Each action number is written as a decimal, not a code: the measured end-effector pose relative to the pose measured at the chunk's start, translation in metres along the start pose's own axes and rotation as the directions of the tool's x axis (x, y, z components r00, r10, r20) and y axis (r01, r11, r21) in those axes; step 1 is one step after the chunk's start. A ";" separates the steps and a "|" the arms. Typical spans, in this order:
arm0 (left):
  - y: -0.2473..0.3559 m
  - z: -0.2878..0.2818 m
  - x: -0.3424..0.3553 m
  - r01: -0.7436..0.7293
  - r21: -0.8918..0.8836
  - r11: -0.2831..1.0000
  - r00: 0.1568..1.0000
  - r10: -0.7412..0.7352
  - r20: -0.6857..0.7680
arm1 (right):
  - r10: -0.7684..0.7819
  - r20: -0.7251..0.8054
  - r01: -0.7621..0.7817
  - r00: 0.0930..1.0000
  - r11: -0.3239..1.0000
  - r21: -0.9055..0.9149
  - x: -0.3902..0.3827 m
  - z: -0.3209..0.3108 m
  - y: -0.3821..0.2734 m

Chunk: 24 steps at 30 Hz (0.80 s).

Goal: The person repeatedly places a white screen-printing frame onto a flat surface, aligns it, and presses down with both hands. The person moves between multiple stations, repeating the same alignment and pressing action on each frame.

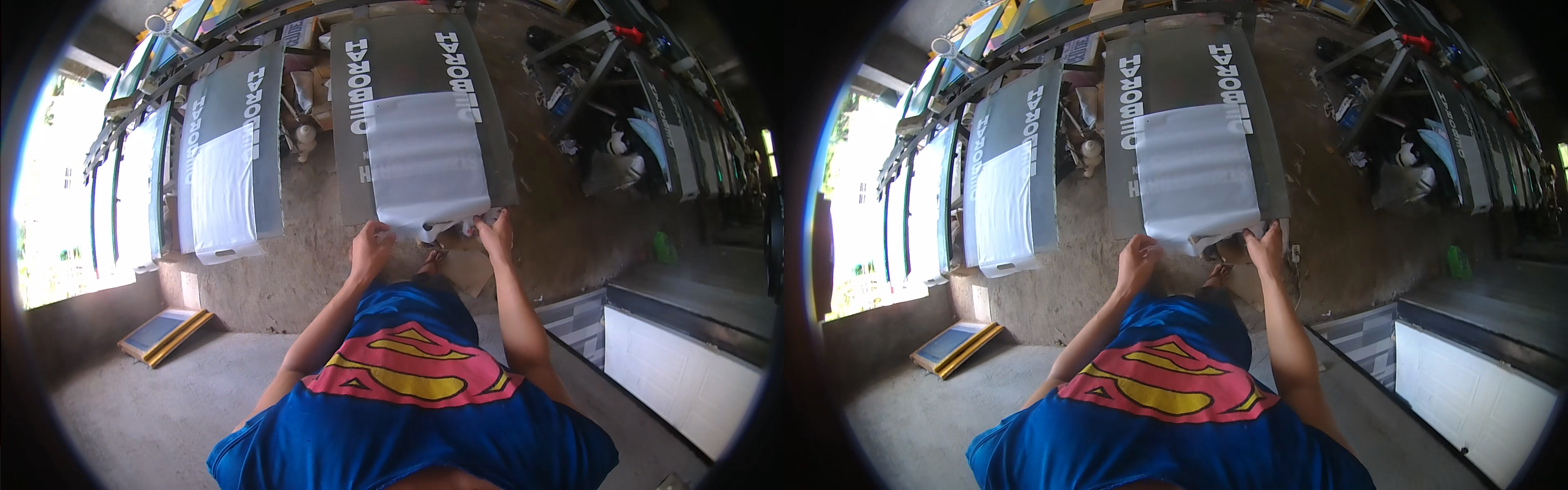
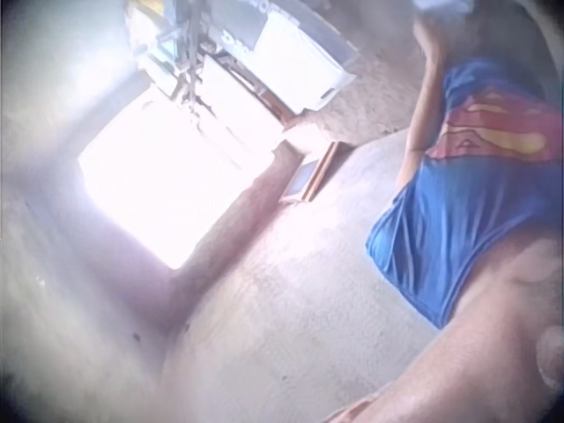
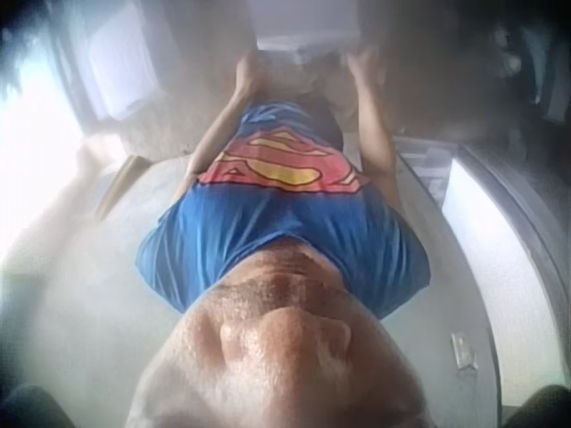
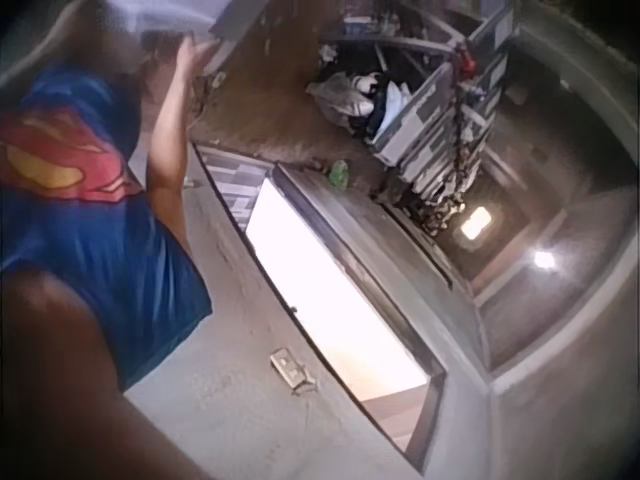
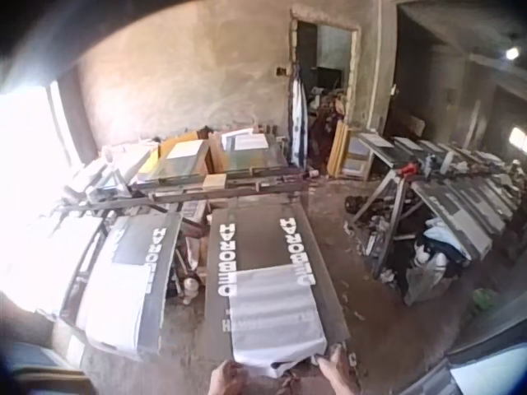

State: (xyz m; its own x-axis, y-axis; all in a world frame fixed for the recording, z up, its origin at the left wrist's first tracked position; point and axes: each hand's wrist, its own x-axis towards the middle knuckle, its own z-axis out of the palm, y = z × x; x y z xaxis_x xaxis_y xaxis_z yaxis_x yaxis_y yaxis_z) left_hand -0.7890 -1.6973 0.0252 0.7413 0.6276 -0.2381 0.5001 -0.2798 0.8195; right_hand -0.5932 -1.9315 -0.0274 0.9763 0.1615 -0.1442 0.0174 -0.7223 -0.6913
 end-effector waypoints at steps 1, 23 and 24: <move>0.004 0.005 -0.002 0.029 -0.058 0.998 0.999 -0.031 -0.040 | 0.060 0.122 -0.086 0.991 0.971 0.223 0.009 0.000 0.011; 0.164 -0.092 0.149 -0.538 -0.396 0.744 0.803 0.311 -0.508 | -0.456 0.149 0.089 0.877 0.461 0.883 0.137 -0.091 -0.229; 0.185 -0.104 0.146 -0.563 -0.377 0.736 0.781 0.324 -0.534 | -0.499 0.091 0.141 0.862 0.408 0.902 0.139 -0.099 -0.241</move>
State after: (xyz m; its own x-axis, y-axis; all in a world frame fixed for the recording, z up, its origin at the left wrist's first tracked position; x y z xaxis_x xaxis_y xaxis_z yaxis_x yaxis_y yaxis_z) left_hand -0.6350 -1.5820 0.1960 0.5016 0.7876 0.3579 -0.2180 -0.2852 0.9333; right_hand -0.4408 -1.8012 0.1896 0.8132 0.5605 0.1565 -0.0497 0.3348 -0.9410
